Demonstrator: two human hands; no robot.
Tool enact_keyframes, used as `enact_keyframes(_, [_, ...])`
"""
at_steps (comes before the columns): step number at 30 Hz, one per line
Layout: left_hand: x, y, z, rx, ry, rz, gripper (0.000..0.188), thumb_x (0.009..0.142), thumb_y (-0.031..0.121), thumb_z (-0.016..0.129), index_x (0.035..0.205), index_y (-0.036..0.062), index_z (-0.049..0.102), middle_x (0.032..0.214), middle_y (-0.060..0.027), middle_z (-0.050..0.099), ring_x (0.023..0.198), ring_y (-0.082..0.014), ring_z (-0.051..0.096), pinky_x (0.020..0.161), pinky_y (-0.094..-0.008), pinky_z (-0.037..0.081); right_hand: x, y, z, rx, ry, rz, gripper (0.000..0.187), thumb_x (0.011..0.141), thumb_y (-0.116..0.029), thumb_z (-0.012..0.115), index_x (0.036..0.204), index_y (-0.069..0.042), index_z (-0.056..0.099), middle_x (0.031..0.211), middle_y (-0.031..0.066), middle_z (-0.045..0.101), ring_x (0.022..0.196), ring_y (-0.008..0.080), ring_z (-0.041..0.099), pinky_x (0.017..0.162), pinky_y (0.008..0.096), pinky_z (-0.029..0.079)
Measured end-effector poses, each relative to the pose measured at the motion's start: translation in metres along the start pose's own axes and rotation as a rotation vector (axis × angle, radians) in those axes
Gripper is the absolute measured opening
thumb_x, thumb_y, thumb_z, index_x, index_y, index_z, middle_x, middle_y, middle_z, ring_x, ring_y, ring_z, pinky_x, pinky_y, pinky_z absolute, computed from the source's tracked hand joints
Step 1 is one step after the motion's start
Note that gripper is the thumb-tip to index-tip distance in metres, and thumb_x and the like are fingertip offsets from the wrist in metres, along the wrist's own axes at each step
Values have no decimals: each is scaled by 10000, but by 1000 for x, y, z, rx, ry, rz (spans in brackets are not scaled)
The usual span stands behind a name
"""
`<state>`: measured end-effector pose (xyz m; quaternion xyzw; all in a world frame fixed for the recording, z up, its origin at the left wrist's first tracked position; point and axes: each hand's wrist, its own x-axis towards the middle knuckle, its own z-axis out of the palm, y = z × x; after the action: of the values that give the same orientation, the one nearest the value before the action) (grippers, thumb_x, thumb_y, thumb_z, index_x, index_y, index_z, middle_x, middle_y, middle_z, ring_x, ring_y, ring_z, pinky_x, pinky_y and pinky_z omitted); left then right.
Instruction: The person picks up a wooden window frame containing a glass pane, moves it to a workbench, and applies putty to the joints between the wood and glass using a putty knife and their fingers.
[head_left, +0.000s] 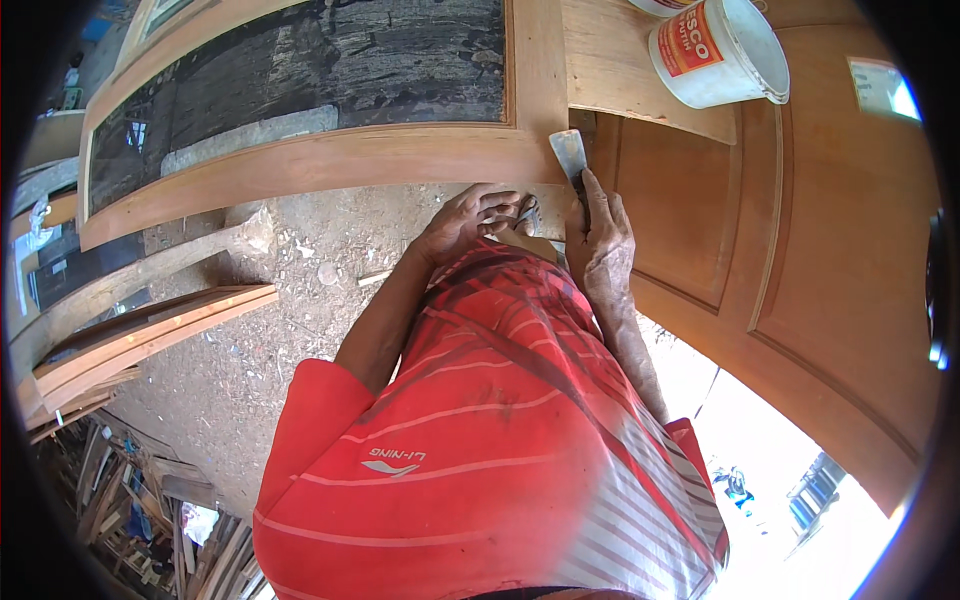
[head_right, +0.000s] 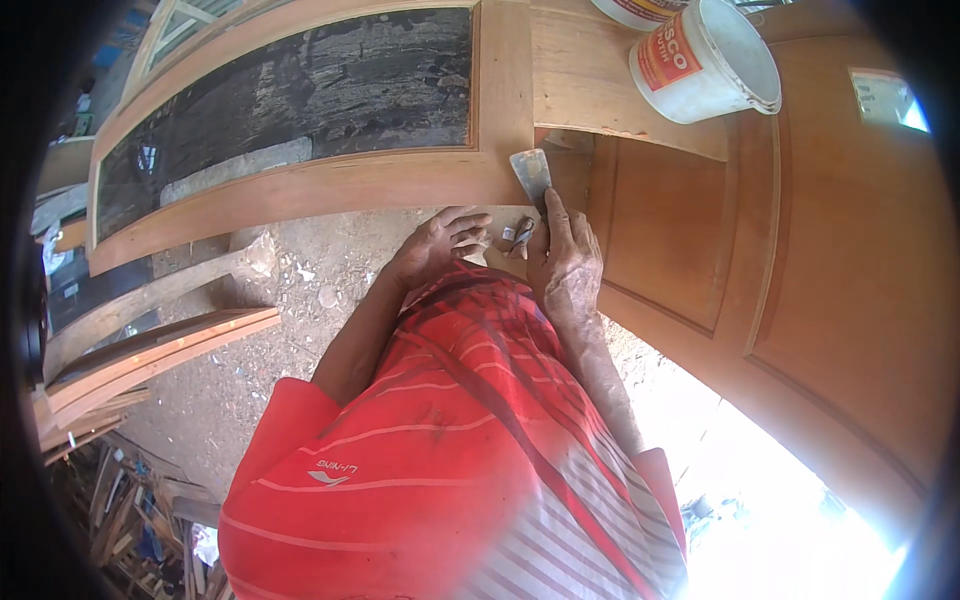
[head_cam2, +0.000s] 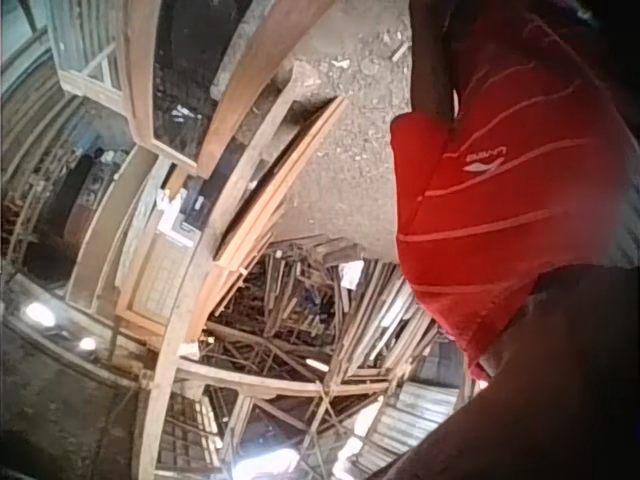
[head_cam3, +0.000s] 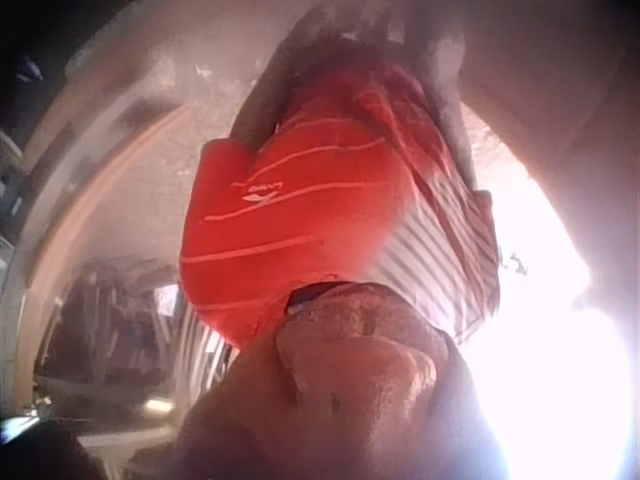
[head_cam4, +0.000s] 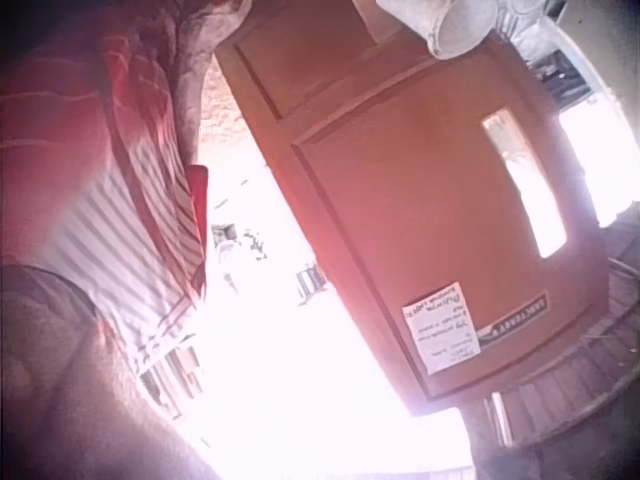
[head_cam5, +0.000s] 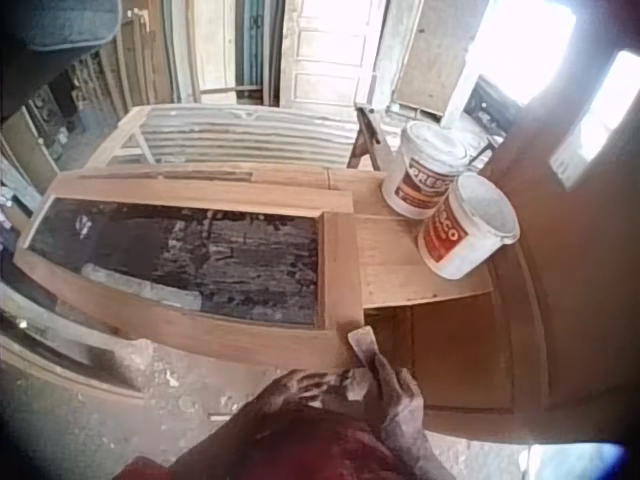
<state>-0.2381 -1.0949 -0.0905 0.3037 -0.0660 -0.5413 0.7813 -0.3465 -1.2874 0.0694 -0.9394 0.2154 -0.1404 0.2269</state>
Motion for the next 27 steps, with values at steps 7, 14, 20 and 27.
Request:
enact_keyframes(7, [-25, -5, -20, -21, 174, -40, 861, 974, 618, 655, 1590, 70, 405, 1456, -123, 571, 1292, -210, 522, 1115, -379, 443, -13, -8, 31, 54, 133, -99, 392, 954, -23, 669, 1345, 13, 672, 1099, 215, 650, 1011, 376, 647, 871, 460, 552])
enact_keyframes(14, [-43, -2, -37, -38, 312, -106, 723, 1062, 556, 548, 1575, 63, 416, 1453, -126, 573, 1253, -221, 566, 1093, -389, 477, -12, -14, 44, 49, 66, -127, 450, 945, -63, 684, 1384, 17, 625, 1118, 206, 602, 1024, 391, 618, 891, 496, 540])
enact_keyframes(20, [-49, 2, -54, -156, 404, -76, 673, 1073, 504, 566, 1558, 59, 425, 1391, -105, 619, 1208, -205, 603, 1043, -381, 515, -14, -14, 43, 75, 59, -125, 448, 936, -57, 687, 1372, 22, 625, 1115, 191, 599, 1014, 377, 619, 879, 478, 548])
enact_keyframes(27, [-49, 8, -57, -254, 441, -73, 645, 1088, 495, 540, 1540, 48, 435, 1374, -112, 629, 1174, -205, 617, 1037, -373, 526, -20, -23, 40, 81, 35, -162, 480, 917, -48, 701, 1385, 21, 616, 1117, 189, 596, 1000, 373, 615, 871, 486, 546])
